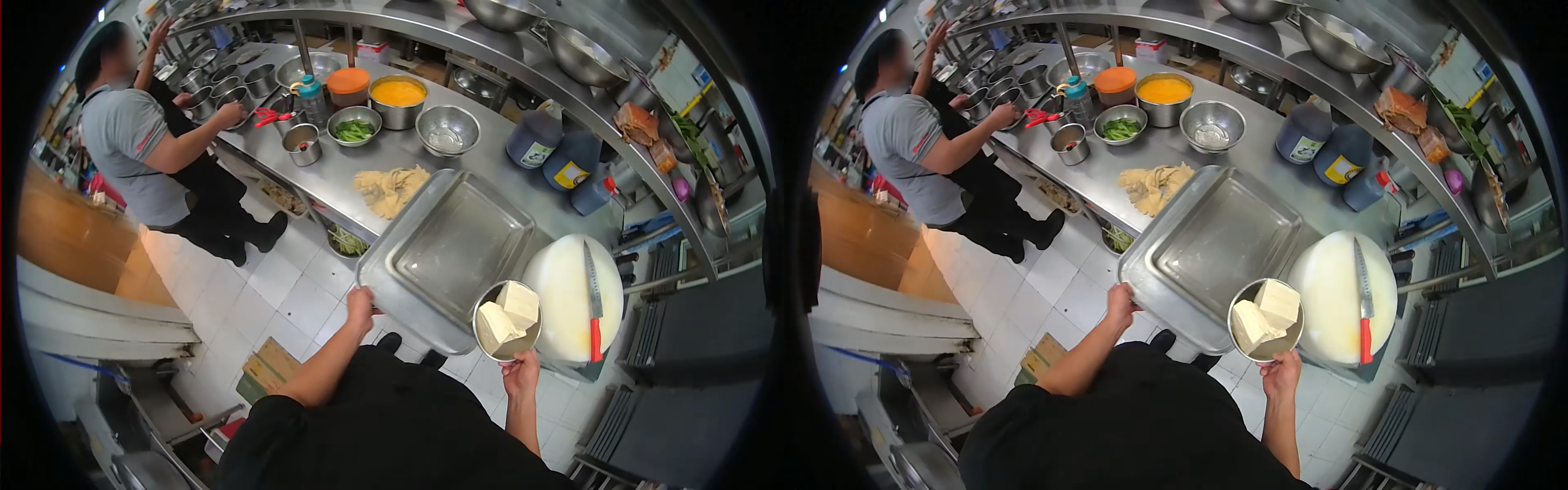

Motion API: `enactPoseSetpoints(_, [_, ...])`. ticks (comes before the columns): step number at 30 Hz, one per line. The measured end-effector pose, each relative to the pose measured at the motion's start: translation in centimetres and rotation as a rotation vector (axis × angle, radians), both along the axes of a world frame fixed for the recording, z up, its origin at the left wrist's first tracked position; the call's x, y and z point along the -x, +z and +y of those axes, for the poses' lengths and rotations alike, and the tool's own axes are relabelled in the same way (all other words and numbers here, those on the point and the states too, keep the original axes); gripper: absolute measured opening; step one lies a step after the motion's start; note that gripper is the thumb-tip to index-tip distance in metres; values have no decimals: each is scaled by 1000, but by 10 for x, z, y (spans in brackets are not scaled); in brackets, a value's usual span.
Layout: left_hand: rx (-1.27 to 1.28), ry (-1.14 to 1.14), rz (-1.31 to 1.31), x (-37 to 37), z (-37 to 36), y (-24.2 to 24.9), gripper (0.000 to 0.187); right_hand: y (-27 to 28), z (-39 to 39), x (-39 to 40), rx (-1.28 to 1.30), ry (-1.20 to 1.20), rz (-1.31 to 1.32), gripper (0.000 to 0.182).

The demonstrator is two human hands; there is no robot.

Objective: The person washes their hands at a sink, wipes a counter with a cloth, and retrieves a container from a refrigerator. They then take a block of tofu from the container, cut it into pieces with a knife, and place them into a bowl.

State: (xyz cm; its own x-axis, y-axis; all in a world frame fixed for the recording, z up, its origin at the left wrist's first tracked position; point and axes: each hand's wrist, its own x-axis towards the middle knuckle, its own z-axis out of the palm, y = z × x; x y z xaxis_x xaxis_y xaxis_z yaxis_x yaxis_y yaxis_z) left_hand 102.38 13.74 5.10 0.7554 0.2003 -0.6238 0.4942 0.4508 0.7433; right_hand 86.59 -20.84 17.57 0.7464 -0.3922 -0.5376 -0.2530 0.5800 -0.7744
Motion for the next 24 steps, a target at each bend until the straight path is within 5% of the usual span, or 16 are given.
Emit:
enactPoseSetpoints(3, [-266,227,-91,12,46,-47,6,-10,-23,-16,-31,77,-32,31])
enactPoseSetpoints(5, [-172,410,-140,20,82,-51,5,-20,-30,-19,-82,112,-31,29])
enactPoseSetpoints(11, [-91,584,-30,43,101,9,4,-65,-49,-56,-172,244,-19,25])
enactPoseSetpoints(20, [-54,672,-11,9,115,-49,7,-84,-33,-124,-175,19,20,23])
enactPoseSetpoints(24, [-37,661,8,-12,101,-38,12,-94,-35,-161,-150,-4,-22,19])
